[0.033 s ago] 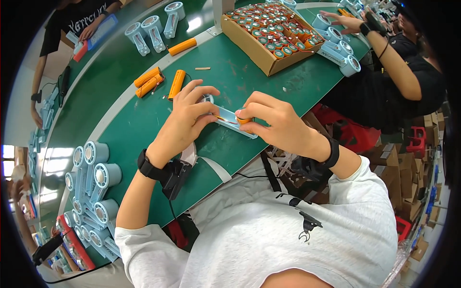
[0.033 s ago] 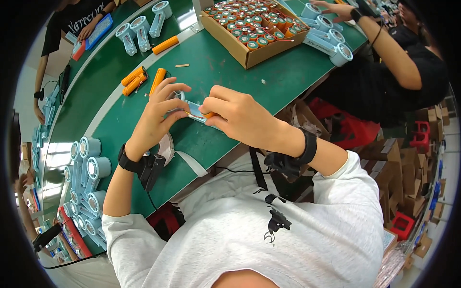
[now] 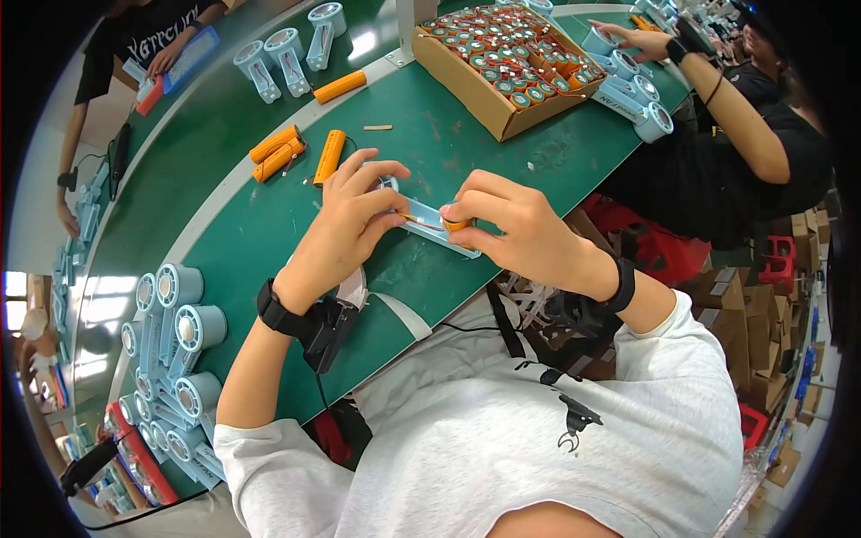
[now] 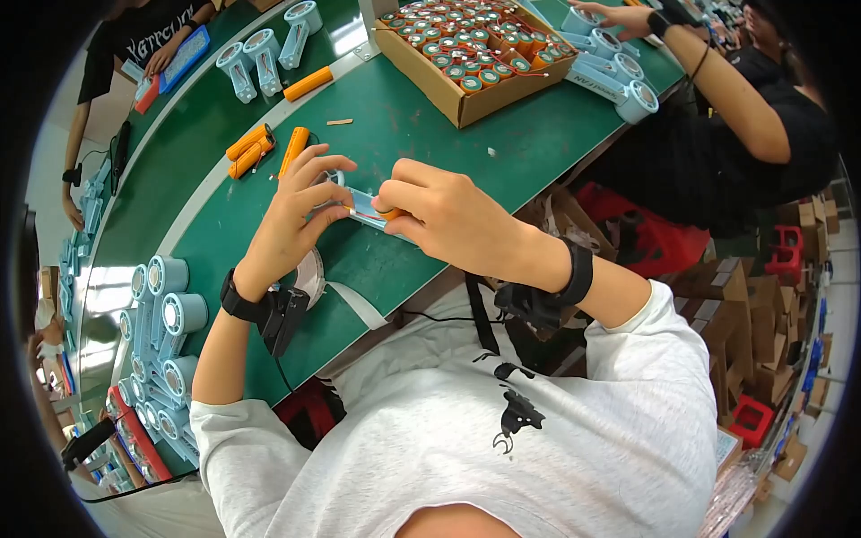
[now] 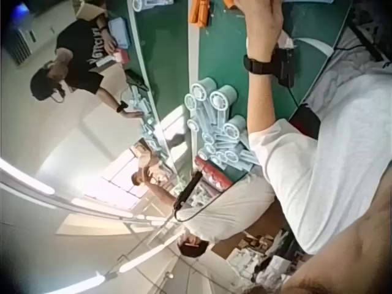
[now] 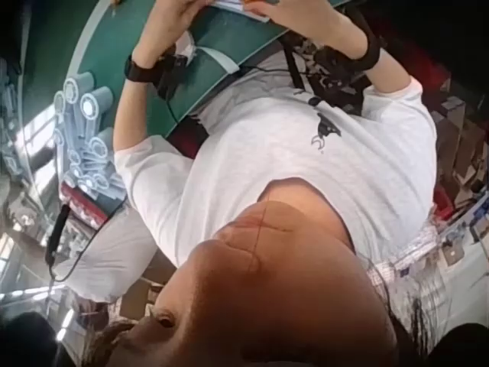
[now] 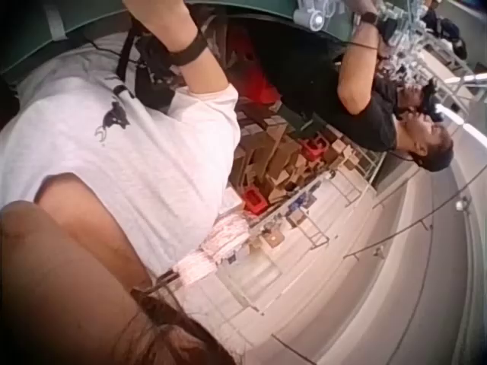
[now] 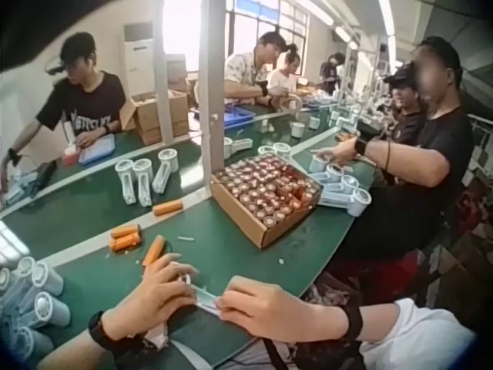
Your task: Applying adhesive tape to small orange cylindrical components on a factory assembly line.
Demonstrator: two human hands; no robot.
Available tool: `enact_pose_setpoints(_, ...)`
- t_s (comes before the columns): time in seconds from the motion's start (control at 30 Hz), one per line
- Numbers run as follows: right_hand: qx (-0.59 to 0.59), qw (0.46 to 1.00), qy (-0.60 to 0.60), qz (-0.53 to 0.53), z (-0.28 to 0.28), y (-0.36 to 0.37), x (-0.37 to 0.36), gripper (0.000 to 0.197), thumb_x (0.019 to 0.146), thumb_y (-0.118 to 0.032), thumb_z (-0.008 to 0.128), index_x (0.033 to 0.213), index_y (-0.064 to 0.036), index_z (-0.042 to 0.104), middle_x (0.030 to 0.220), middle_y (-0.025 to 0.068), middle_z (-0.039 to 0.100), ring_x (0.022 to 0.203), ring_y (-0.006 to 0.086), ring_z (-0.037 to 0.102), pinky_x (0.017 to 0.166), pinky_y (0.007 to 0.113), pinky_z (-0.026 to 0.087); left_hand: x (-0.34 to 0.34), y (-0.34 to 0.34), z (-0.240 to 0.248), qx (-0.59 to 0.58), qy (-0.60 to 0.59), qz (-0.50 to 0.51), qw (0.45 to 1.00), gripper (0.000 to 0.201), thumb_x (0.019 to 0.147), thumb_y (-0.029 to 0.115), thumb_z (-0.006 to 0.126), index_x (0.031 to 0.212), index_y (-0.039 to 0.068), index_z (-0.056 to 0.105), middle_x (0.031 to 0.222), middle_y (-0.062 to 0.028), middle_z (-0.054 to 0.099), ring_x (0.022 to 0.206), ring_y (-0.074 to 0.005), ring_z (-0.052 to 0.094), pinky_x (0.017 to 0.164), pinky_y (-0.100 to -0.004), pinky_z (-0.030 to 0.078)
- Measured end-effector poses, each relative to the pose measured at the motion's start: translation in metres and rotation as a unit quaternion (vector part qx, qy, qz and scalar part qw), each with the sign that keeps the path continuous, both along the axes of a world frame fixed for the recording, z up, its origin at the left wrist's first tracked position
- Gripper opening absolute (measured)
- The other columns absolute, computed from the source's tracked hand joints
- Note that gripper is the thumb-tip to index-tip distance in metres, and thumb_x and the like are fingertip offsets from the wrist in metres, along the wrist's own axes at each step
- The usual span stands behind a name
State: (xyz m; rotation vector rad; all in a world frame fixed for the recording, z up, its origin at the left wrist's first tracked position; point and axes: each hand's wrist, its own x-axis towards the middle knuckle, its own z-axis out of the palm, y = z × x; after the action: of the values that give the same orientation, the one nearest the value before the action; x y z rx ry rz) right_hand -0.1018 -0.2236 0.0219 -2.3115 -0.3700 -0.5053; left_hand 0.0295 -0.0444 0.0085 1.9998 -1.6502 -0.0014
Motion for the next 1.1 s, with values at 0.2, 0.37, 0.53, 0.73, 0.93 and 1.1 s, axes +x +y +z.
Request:
enact_pose_setpoints(0.2,-0.021,0.994,0.102,0.041,0.015,-0.001,0.013,0.012,0.070,0.004,0.063,0.079,0.0025,0.056,0.076,0.0103,0.052,0.069,0.0254,0.057,0.061,0.031,0.047,0.004,-0.003,-0.001,-0.048,0.128,0.013,0.991,0.007,0.082,0.001,0.052,0.088,0.003,0.049,0.112,-0.0097,0.049,0.111,-0.0294,0.041,0.095,-0.0391,0.031)
enact_pose_setpoints(0.37,-0.136,0.959,0.237,0.076,0.019,0.004,0.046,0.010,0.069,0.003,0.058,0.079,0.0029,0.055,0.081,0.0122,0.053,0.077,0.0309,0.055,0.067,0.036,0.046,0.000,-0.005,0.000,-0.063,0.259,0.049,0.963,0.005,0.084,-0.002,0.046,0.089,0.000,0.047,0.108,-0.0112,0.049,0.104,-0.0277,0.044,0.094,-0.0358,0.033)
enact_pose_setpoints(0.53,-0.121,0.945,0.288,0.101,0.015,0.003,0.047,0.021,0.070,0.004,0.057,0.090,0.0011,0.055,0.088,0.0099,0.055,0.083,0.0271,0.056,0.069,0.034,0.046,0.001,-0.002,0.009,-0.038,0.347,0.049,0.936,0.005,0.085,-0.002,0.044,0.089,-0.001,0.046,0.103,-0.0116,0.048,0.099,-0.0255,0.045,0.090,-0.0342,0.035)
enact_pose_setpoints(0.73,0.275,0.923,0.262,0.061,-0.032,-0.002,0.033,0.036,0.073,0.003,0.057,0.107,-0.0021,0.048,0.096,0.0078,0.055,0.090,0.0176,0.056,0.073,0.030,0.048,0.014,-0.002,0.008,-0.036,0.217,-0.040,0.975,0.014,0.084,-0.003,0.046,0.096,-0.001,0.049,0.103,-0.0106,0.047,0.099,-0.0239,0.045,0.089,-0.0314,0.037)
enact_pose_setpoints(0.93,0.289,0.880,0.369,0.082,-0.030,-0.009,0.043,0.037,0.078,-0.004,0.062,0.111,-0.0022,0.045,0.100,0.0096,0.056,0.084,0.0134,0.057,0.074,0.027,0.047,0.007,-0.001,0.020,0.015,0.263,0.000,0.965,0.030,0.072,-0.004,0.058,0.101,-0.001,0.051,0.099,-0.0109,0.050,0.096,-0.0272,0.048,0.087,-0.0335,0.041)
enact_pose_setpoints(1.1,0.269,0.897,0.331,0.119,-0.030,-0.018,0.054,0.033,0.078,-0.010,0.064,0.107,-0.0010,0.049,0.095,0.0079,0.058,0.076,0.0129,0.058,0.070,0.027,0.047,0.011,-0.003,0.038,0.103,-0.029,0.054,0.993,0.040,0.061,-0.002,0.066,0.100,0.002,0.055,0.096,-0.0103,0.054,0.092,-0.0288,0.052,0.080,-0.0374,0.046)
